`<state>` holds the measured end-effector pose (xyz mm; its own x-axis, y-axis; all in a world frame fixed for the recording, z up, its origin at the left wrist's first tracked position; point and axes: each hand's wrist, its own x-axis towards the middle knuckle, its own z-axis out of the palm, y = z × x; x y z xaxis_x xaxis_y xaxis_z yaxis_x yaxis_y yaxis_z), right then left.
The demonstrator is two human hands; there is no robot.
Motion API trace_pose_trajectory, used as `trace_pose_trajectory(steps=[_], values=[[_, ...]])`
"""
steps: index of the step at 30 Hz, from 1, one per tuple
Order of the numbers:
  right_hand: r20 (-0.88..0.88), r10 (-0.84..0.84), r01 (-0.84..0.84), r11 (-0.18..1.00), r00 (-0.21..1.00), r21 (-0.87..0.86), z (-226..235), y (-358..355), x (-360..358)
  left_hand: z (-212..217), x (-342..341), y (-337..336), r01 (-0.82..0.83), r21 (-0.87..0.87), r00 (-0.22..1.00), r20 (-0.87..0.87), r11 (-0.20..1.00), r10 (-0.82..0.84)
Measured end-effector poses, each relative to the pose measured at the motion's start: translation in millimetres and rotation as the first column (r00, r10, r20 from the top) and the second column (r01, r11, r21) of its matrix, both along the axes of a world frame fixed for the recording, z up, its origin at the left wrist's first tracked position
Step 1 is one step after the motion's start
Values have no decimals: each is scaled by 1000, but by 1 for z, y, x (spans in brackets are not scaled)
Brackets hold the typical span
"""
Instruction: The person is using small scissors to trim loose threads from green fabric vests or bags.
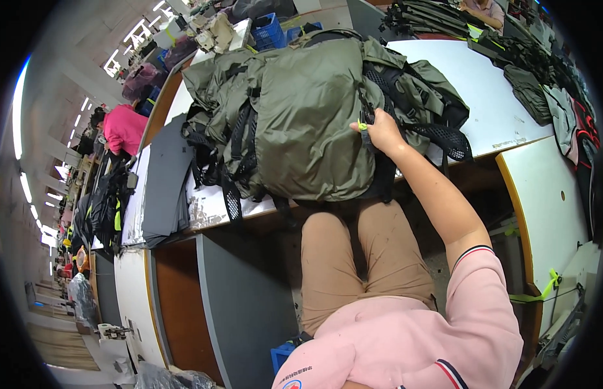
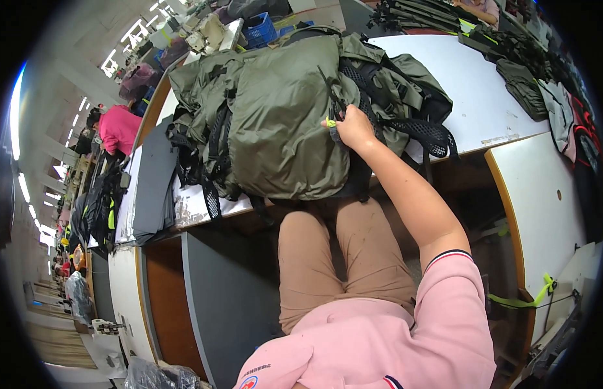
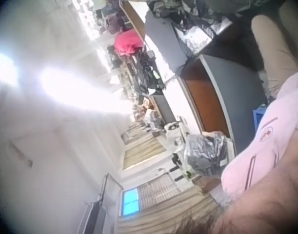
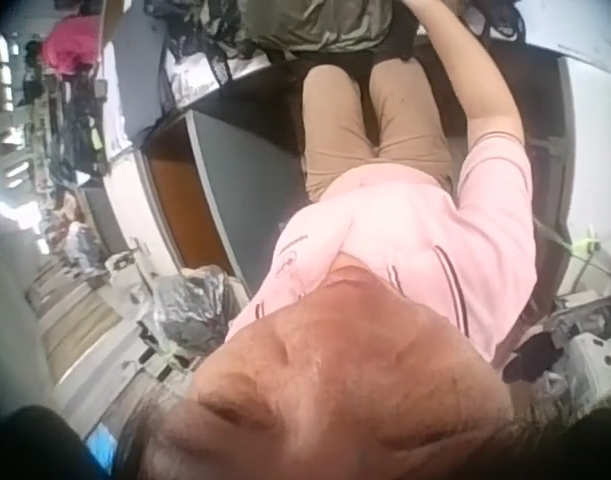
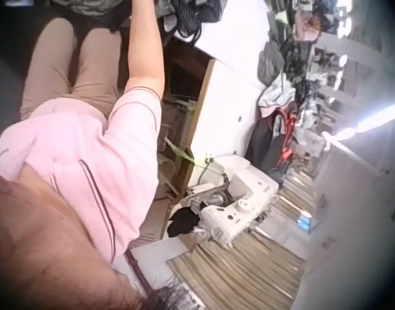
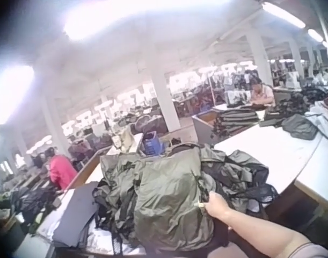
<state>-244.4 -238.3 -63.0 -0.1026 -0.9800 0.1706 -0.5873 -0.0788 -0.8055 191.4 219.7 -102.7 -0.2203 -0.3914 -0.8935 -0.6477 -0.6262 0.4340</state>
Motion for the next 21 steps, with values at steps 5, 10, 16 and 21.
trace_pose_trajectory(steps=[5, 10, 16, 21], values=[[-37, -49, 52, 997, 998, 65, -8, -15, 15, -22, -37, -13, -3, -279, 995, 94, 960, 30], [-35, -102, 103, 995, 994, 17, 13, 7, 30, -9, -52, -60, -163, -750, 957, 37, 641, 287], [-97, -279, 289, 951, 955, 111, 12, -1, 17, 32, -97, -316, -403, -915, 862, -390, -29, 323], [-96, -237, 252, 949, 967, 191, 18, -5, 28, 41, -124, -374, 8, -989, 888, -61, -146, 457]])
